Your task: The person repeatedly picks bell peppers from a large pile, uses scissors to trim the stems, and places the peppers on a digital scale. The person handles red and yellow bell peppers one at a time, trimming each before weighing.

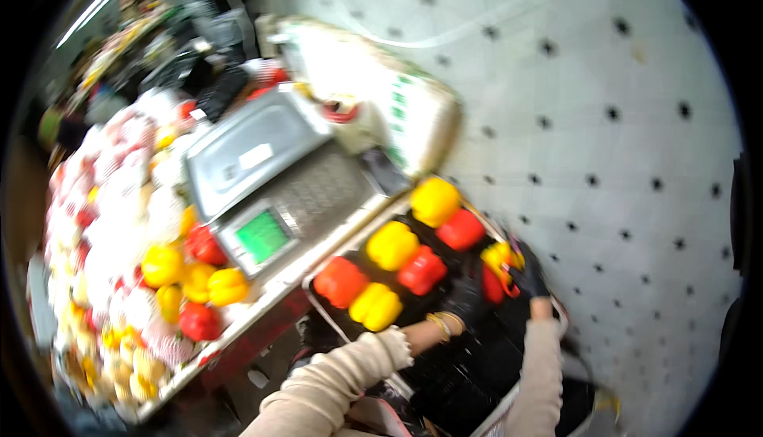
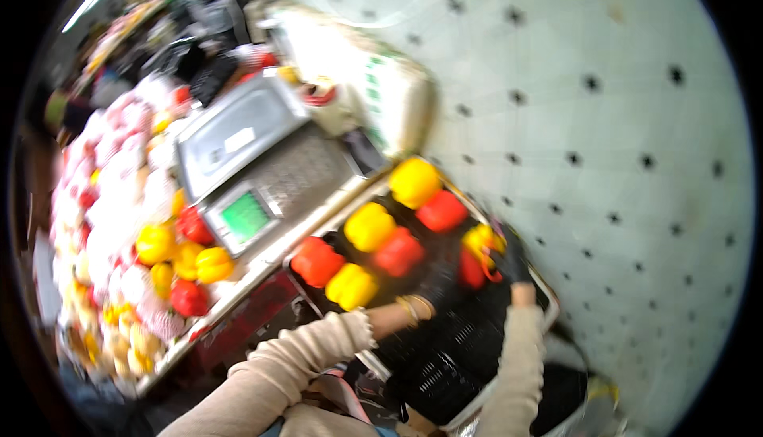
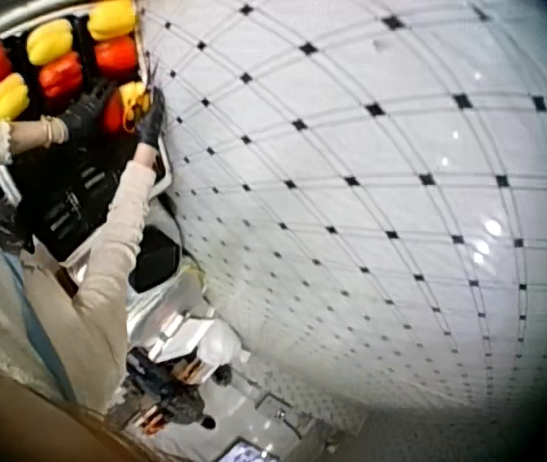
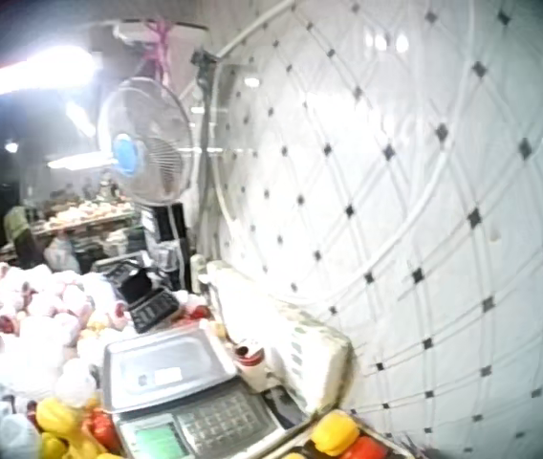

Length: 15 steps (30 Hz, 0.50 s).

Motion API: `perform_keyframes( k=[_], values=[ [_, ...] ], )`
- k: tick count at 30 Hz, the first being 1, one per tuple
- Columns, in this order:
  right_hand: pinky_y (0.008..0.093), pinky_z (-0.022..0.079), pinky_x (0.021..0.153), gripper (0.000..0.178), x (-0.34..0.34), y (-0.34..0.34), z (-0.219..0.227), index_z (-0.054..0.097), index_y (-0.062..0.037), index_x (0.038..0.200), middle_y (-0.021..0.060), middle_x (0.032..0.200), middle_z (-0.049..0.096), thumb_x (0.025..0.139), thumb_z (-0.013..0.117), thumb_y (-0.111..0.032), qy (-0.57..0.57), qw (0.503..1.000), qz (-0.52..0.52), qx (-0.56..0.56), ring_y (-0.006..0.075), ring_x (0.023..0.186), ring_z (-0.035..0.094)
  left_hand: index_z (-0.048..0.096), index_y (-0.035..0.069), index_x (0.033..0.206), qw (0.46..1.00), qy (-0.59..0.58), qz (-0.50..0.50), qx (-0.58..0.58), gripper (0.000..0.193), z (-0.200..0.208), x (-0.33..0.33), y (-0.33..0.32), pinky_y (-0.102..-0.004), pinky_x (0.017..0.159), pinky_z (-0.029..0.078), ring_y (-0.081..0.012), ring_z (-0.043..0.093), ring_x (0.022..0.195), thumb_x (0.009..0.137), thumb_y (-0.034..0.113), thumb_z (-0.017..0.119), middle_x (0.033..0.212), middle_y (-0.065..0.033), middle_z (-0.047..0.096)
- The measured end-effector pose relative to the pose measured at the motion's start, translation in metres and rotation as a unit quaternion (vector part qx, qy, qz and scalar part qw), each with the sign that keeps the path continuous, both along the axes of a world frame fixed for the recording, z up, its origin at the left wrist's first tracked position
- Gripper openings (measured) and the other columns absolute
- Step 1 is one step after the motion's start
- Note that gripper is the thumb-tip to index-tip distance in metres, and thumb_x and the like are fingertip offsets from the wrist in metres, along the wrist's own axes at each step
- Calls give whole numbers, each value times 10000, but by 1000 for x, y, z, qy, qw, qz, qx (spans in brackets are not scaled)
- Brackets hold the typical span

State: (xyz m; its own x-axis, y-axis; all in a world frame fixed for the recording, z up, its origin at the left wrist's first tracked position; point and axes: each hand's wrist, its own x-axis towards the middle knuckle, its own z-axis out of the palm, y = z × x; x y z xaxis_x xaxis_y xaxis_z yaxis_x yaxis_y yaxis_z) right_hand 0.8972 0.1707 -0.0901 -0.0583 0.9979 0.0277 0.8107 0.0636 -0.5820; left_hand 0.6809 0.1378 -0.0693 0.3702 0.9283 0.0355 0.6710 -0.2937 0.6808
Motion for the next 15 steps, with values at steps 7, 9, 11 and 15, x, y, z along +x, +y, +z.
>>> perform_keyframes(
  k=[7,9,11,15],
  values=[
    [368,376,942,582,-91,-15,47,353,25,1293,196,1232,469,794,604,-136,98,984,8,151,301,1115,481,215,46,1372,954,-283,-92,15,822,82,-142,-32,-438,1009,309,-406,235,1283,703,142,682,1409,-254,135],
    [370,406,896,492,-135,-3,52,424,17,1245,191,1172,518,789,582,-80,112,985,38,129,297,1064,517,278,85,1361,957,-284,-9,55,783,91,-196,-45,-452,1021,278,-384,216,1295,703,182,691,1402,-233,171],
    [368,425,858,448,-217,14,93,476,15,1201,198,1097,553,768,579,-37,19,967,154,201,327,1001,542,292,111,1363,972,-209,72,83,826,102,-265,-55,-474,1027,245,-393,212,1291,663,240,711,1389,-224,205],
    [346,460,724,487,-349,68,114,515,-20,1153,157,971,580,693,667,-66,74,963,218,143,284,887,574,297,175,1372,954,-18,244,174,961,117,-391,-65,-522,1036,162,-414,153,1303,555,356,769,1398,-234,180]
  ],
)
